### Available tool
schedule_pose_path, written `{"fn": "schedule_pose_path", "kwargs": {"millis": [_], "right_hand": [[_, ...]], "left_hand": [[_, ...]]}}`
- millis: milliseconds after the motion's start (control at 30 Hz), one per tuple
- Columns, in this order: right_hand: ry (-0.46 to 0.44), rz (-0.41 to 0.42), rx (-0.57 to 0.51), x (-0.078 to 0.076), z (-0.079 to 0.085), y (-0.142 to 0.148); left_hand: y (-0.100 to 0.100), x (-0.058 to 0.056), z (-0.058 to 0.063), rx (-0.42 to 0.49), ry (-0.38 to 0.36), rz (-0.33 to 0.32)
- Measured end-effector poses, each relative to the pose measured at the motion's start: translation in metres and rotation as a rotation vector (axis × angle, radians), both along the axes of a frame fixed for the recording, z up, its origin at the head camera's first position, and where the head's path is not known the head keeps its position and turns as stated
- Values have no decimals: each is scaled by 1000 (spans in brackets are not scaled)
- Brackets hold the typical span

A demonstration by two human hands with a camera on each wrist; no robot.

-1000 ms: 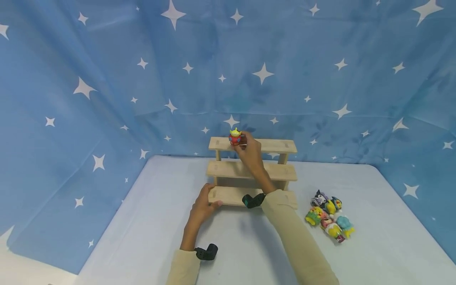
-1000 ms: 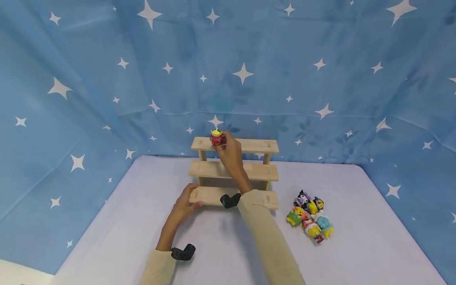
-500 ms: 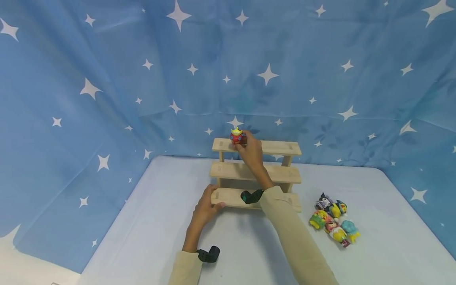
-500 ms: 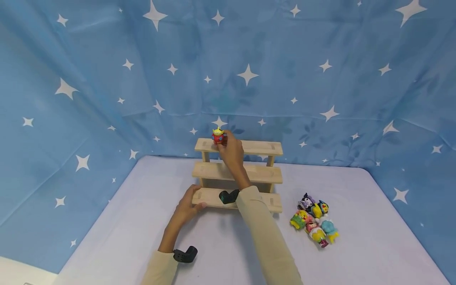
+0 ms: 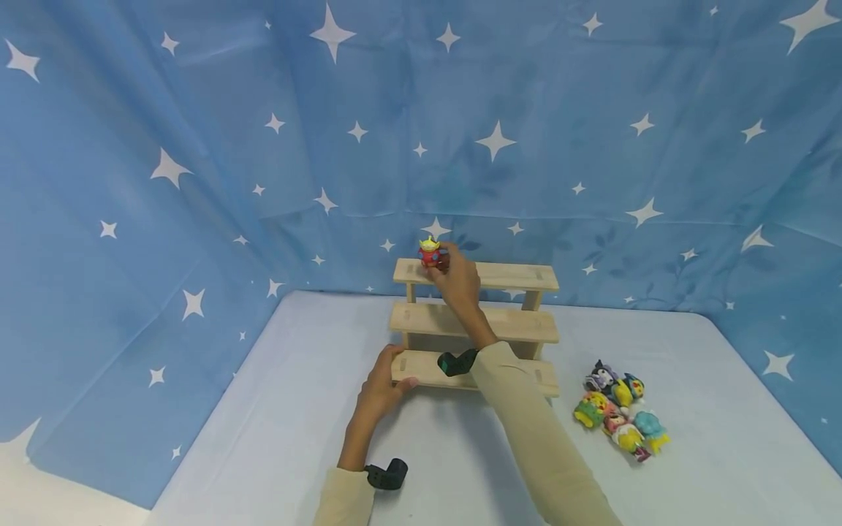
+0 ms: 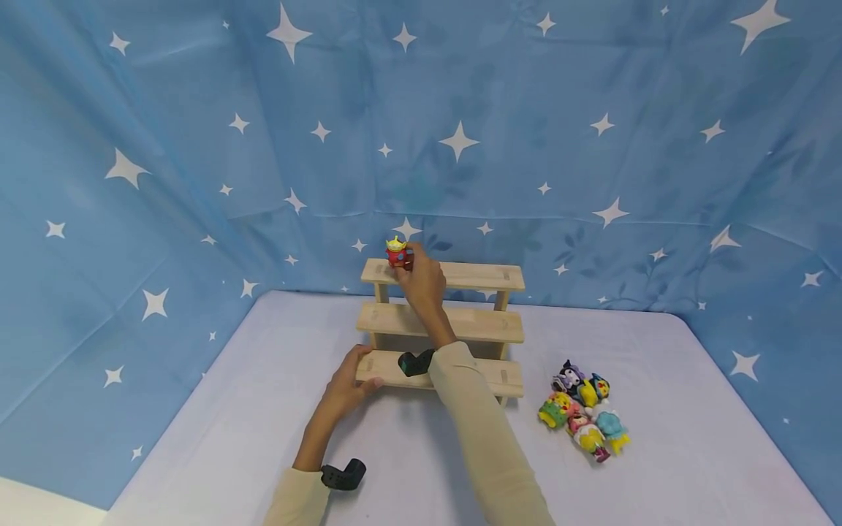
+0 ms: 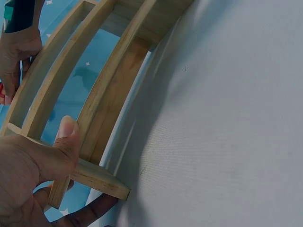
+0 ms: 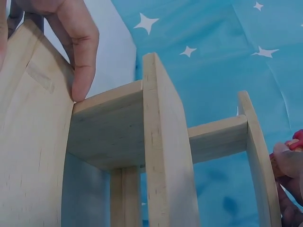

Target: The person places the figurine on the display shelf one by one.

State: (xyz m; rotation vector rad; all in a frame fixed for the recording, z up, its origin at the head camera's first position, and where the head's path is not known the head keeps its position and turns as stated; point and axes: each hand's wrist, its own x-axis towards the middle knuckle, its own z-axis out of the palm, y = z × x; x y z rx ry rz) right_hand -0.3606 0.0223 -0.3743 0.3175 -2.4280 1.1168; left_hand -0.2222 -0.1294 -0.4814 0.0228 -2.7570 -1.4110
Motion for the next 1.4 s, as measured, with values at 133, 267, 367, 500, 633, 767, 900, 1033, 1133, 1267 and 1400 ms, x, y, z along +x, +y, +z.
{"fn": "schedule_pose_path", "kwargs": {"millis": [133,267,367,500,633,767,900,1033,1133,1267,1400], "right_hand": [[3,-5,8,-1,0,-1],[-5,1,30,0,-1,1],[-10,7,54,-1,-2,2],[-16,-6,105,-2,-2,2],[-34,-27,151,-3,2,1],[-64,-44,180,-3,4,-1],[-88,-48,189,-4,5,-2],[-98,-55,181,-4,5,-3],[-98,-59,175,-5,5,-3],[-101,-63,173,-5,5,-3],[-108,-70,181,-6,6,-4]], "left_hand": [[-1,1,0,-8,21,-4],[-2,0,-1,-12,23,-10],[-2,0,-1,-7,8,-2],[-2,1,-1,0,13,-1],[-1,0,-1,-1,23,-5],[-1,-1,-1,-2,17,-1],[-1,-1,-2,-6,10,0],[-1,-1,-2,-7,6,-1],[-1,-1,-2,-5,3,0],[-1,-2,-3,1,0,0],[-1,-3,-3,4,2,0]]}}
